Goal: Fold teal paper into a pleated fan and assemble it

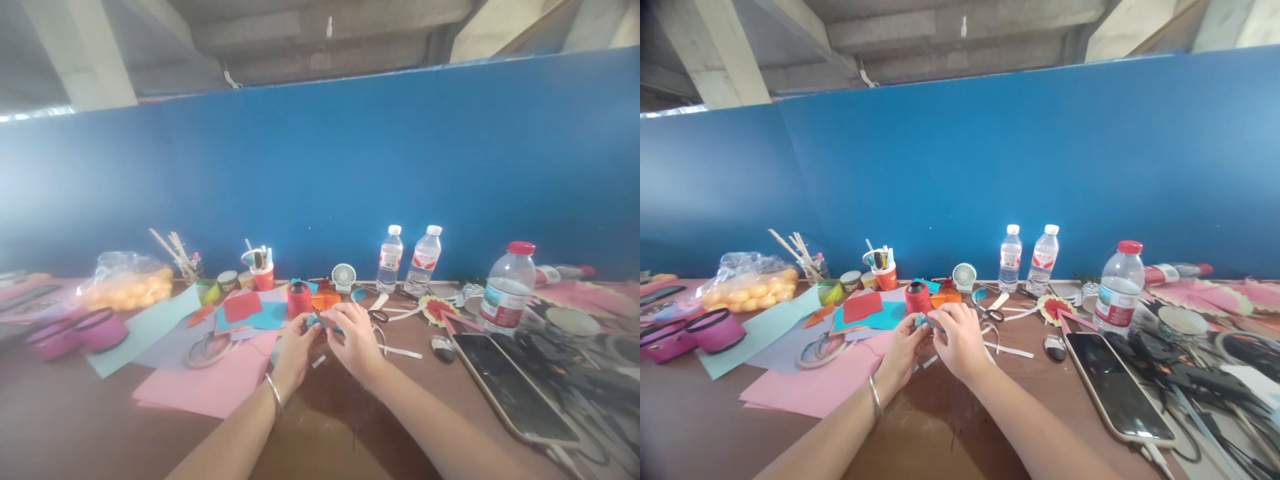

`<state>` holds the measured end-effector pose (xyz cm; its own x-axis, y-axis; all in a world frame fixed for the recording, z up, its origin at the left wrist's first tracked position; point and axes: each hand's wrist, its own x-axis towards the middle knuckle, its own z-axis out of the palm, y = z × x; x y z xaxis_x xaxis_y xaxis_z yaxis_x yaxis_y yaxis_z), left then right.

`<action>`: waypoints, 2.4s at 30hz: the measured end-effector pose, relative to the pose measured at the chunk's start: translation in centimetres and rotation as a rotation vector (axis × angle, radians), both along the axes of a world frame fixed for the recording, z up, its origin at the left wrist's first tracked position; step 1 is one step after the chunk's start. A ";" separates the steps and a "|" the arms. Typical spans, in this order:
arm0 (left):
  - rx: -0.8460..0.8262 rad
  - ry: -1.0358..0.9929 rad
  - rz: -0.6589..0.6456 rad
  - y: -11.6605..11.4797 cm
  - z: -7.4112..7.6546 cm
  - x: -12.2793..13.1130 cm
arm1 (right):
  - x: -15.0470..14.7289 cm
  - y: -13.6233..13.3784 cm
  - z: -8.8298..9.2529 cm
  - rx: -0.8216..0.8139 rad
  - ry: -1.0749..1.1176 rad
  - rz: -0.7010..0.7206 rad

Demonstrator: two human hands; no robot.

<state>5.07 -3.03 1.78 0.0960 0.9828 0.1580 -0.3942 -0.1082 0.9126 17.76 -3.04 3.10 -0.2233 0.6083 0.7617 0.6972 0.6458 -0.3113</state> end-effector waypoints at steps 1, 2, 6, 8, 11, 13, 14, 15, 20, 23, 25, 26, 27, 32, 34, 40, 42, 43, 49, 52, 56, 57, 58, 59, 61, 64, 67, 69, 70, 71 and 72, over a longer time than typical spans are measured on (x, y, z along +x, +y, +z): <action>0.000 -0.004 -0.004 0.0 0.1 0.0 | 0.0 0.0 0.0 -0.009 0.011 0.004; 0.001 -0.008 -0.006 -0.1 0.1 0.0 | -0.1 0.0 0.0 -0.014 0.019 0.007; -0.018 -0.028 0.001 -0.1 0.2 0.0 | 0.0 0.1 -0.1 0.000 -0.012 0.004; -0.035 -0.043 0.007 -0.1 0.2 0.0 | 0.0 0.1 -0.1 0.016 -0.041 0.000; -0.040 -0.047 -0.002 -0.1 0.1 0.0 | 0.1 0.1 -0.1 0.025 -0.059 -0.006; -0.038 -0.043 0.004 -0.1 0.1 0.1 | 0.0 0.0 0.0 0.016 -0.032 0.000; -0.035 -0.042 0.013 -0.1 0.1 0.1 | 0.0 0.0 0.0 0.006 -0.001 0.004; -0.029 -0.042 0.027 0.0 0.1 0.0 | 0.0 0.0 0.0 -0.007 0.039 0.008; 0.004 -0.051 0.083 0.4 -0.1 -0.3 | 0.1 0.4 -0.3 -0.122 0.239 0.108; 0.001 -0.078 0.094 0.7 -0.2 -0.5 | 0.2 0.6 -0.6 -0.215 0.341 0.153; 0.001 -0.097 0.085 0.7 -0.3 -0.6 | 0.2 0.7 -0.8 -0.284 0.402 0.138; 0.002 -0.105 0.078 0.7 -0.3 -0.6 | 0.2 0.7 -0.8 -0.320 0.429 0.128; 0.004 -0.114 0.071 0.7 -0.3 -0.6 | 0.2 0.7 -0.9 -0.355 0.453 0.119; -0.001 -0.164 0.048 0.5 -0.1 -0.6 | -0.1 1.1 -1.4 -0.426 0.607 0.159; -0.009 -0.167 0.046 0.4 -0.1 -0.6 | -0.2 1.2 -1.6 -0.428 0.690 0.192; -0.010 -0.110 0.051 0.3 0.0 -0.4 | -0.1 1.7 -1.7 -0.516 0.902 0.292; -0.018 -0.073 0.069 0.3 0.1 -0.3 | 0.0 1.9 -1.6 -0.540 0.998 0.343; -0.016 -0.053 0.072 0.3 0.1 -0.3 | 0.1 2.0 -1.5 -0.548 1.045 0.370; -0.007 -0.011 0.016 0.4 -0.3 -0.7 | 0.8 2.5 -1.2 -0.568 1.007 0.402; -0.009 0.046 0.025 0.5 -0.4 -1.0 | 0.9 2.6 -1.1 -0.526 0.844 0.367; 0.012 0.240 0.085 0.5 0.1 -1.2 | 0.9 2.6 -1.2 -0.517 0.723 0.384; 0.010 0.282 0.094 0.5 0.2 -1.2 | 0.8 2.5 -1.2 -0.521 0.713 0.389; 0.015 0.321 0.099 0.6 0.3 -1.2 | 0.8 2.5 -1.2 -0.522 0.708 0.391; 0.028 0.358 0.102 0.6 0.3 -1.3 | 0.8 2.5 -1.2 -0.523 0.707 0.389; 0.073 0.421 0.108 0.8 0.1 -1.2 | 0.8 2.5 -1.2 -0.525 0.710 0.381; 0.142 0.485 0.099 0.9 -0.3 -1.2 | 0.7 2.5 -1.2 -0.536 0.721 0.374; 0.174 0.513 0.061 1.0 -0.5 -1.3 | 0.7 2.6 -1.2 -0.562 0.755 0.391; 0.185 0.548 0.044 1.0 -0.6 -1.3 | 0.8 2.7 -1.2 -0.595 0.794 0.394; 0.192 0.571 0.039 0.9 -0.7 -1.3 | 0.8 2.7 -1.2 -0.613 0.818 0.385; 0.197 0.592 0.035 1.0 -0.7 -1.3 | 0.8 2.7 -1.2 -0.632 0.850 0.371; 0.199 0.607 0.028 1.0 -0.7 -1.3 | 0.8 2.7 -1.2 -0.656 0.889 0.358</action>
